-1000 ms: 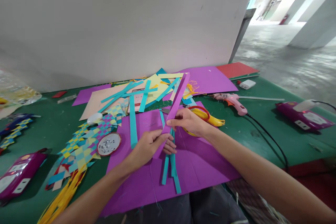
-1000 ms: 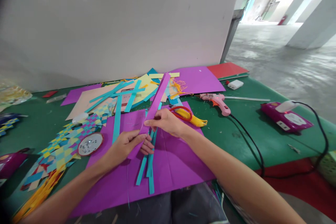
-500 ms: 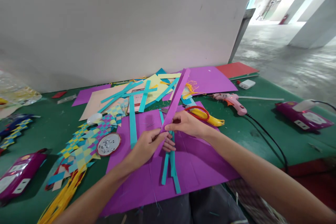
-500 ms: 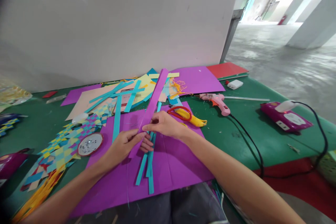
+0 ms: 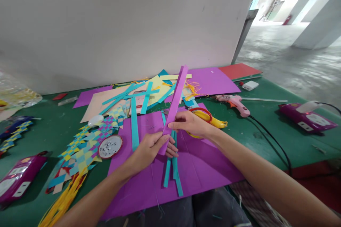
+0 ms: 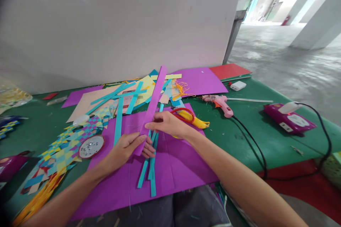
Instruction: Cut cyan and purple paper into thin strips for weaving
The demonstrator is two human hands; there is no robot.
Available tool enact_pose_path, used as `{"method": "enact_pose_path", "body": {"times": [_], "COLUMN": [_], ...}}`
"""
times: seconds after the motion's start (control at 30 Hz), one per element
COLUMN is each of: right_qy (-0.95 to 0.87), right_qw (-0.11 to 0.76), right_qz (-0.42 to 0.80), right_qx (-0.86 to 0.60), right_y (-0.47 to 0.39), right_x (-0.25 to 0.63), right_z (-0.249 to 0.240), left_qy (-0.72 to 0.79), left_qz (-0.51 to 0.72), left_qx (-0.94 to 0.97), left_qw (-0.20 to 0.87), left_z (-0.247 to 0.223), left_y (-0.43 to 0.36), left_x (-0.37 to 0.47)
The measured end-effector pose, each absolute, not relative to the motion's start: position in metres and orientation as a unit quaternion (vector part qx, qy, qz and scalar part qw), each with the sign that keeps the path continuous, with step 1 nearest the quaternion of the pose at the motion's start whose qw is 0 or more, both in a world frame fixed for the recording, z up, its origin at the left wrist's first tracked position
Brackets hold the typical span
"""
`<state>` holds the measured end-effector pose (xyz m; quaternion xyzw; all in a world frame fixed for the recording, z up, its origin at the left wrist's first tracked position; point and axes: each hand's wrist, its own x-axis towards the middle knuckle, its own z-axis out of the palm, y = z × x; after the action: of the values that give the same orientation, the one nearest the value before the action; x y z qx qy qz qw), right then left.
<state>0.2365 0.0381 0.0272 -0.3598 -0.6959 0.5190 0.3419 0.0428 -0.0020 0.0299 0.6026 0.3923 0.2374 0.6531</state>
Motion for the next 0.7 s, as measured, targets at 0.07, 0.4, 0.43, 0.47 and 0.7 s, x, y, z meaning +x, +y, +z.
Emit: {"method": "enact_pose_path", "body": {"times": [0.07,0.4,0.43,0.47,0.7], "right_qy": [-0.708,-0.693,-0.689,-0.685,-0.672], "right_qw": [0.319,0.359,0.361,0.363,0.363], "right_qz": [0.529,0.514,0.521,0.528,0.552], "right_qx": [-0.343,-0.356,-0.351,-0.346,-0.335], "right_y": [0.0365,0.0399,0.0402,0.0403,0.0394], "right_x": [0.2362,0.2398,0.2393,0.2388,0.2369], "right_z": [0.0273,0.0264,0.0259,0.0255,0.025], "left_qy": [0.393,0.399,0.395,0.393,0.379], "left_qz": [0.239,0.239,0.239,0.239,0.22], "left_qx": [0.602,0.61,0.611,0.611,0.608], "left_qw": [0.653,0.642,0.643,0.644,0.662], "left_z": [0.028,0.0263,0.0271,0.028,0.0311], "left_y": [-0.0017,-0.0009,-0.001,-0.0012,-0.002], "left_x": [0.0428,0.0427,0.0428,0.0429,0.0413]}}
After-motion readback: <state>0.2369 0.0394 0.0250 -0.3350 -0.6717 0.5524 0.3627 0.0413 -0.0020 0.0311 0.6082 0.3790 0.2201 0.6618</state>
